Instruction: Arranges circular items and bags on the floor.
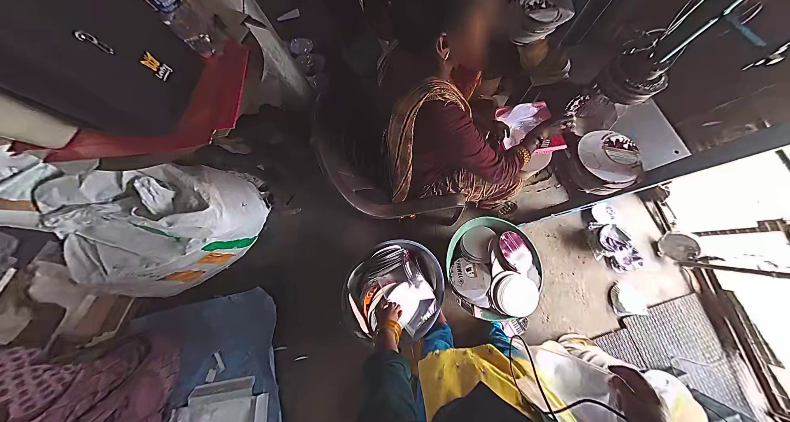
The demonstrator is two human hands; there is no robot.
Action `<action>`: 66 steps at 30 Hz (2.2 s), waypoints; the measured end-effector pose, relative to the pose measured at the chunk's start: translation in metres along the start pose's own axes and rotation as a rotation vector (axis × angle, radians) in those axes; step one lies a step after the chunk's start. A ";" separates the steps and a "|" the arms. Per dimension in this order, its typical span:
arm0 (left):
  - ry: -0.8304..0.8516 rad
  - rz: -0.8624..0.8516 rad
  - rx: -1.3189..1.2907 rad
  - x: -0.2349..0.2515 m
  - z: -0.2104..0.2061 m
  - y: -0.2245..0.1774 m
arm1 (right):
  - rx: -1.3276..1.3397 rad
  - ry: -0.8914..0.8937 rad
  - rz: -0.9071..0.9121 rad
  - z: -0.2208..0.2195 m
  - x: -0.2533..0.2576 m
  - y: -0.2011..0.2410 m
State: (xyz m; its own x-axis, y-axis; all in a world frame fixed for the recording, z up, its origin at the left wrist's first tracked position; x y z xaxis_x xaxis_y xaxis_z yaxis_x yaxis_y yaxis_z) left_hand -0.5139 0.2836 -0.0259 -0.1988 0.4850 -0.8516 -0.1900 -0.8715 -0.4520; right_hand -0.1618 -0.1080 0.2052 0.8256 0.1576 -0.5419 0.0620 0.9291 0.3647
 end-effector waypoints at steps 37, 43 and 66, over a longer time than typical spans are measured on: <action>1.048 -1.235 0.703 -0.356 -0.157 -0.103 | 0.255 0.099 0.356 0.038 -0.023 0.198; 0.970 -1.004 0.635 -0.379 -0.157 -0.127 | 0.301 0.185 0.573 0.061 -0.038 0.230; 0.025 -0.445 0.515 -0.129 0.017 -0.144 | 0.483 -0.265 0.521 0.114 -0.034 0.169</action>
State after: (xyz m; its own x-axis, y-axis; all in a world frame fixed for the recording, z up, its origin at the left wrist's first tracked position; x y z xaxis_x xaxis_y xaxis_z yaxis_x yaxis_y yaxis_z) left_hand -0.4777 0.3477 0.1539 0.0251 0.7824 -0.6222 -0.6834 -0.4409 -0.5819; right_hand -0.1159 0.0051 0.3716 0.9187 0.3938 -0.0311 -0.1844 0.4972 0.8478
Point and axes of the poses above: each hand's wrist, its own x-axis towards the middle knuckle, its own z-axis out of the back of the hand, y = z × x, the point moved 8 cm from there along x, towards the middle knuckle, and after that the axes turned 3 degrees about -y, right-handed, at the moved point
